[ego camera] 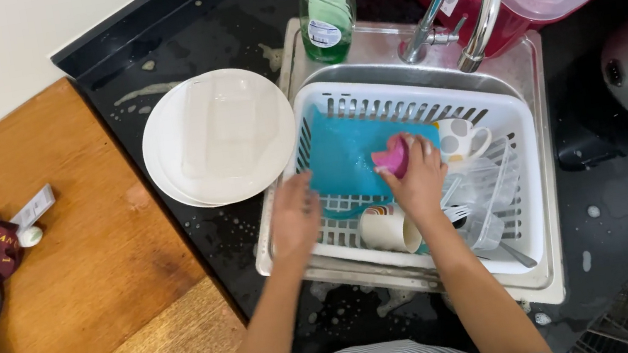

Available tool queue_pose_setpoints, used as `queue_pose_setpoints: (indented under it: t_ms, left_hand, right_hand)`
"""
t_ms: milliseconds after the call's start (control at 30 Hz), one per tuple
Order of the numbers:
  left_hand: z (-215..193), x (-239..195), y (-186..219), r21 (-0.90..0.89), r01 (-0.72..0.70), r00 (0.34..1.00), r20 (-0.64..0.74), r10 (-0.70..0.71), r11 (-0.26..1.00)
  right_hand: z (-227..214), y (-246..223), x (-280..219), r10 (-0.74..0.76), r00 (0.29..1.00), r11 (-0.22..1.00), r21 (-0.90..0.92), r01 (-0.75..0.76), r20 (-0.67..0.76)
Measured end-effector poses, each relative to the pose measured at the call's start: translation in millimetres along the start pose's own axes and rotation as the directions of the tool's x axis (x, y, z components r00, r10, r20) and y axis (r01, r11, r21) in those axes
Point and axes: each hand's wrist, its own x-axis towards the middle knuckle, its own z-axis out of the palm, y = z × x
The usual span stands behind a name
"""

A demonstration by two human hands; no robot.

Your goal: Washing various dishes including plates, mugs, and plastic containers in a kitchen sink using a sponge.

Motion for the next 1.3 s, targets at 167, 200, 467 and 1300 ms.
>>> queue_pose_setpoints:
  t_ms: [167, 200, 467, 1300]
  left_hand:
    - [106, 54, -91, 0.094, -0.249, 0.964, -0.071, 0.256, 0.964]
    - [119, 65, -102, 0.087, -0.228, 0.967, -0.097, 0.236, 0.97]
    - [110, 91, -77, 0.014, -0.042, 0.989, -0.14, 0.044, 0.999]
    - [42, 35, 38, -0.066, -0.56, 0.806, -0.271, 0.525, 0.826]
  right_hand:
    - [14, 0, 7, -0.154, 0.987, 0.976, -0.166, 0.143, -0.055]
    - [16, -1, 7, -0.249, 0.968, 0.932, -0.275, 0.238, -0.006]
    - [1, 43, 15, -0.357, 0.912, 0.905, -0.167, 0.392, 0.205]
    - [54, 65, 19, 0.056, 0.976, 0.964, 0.265, 0.001, -0.21]
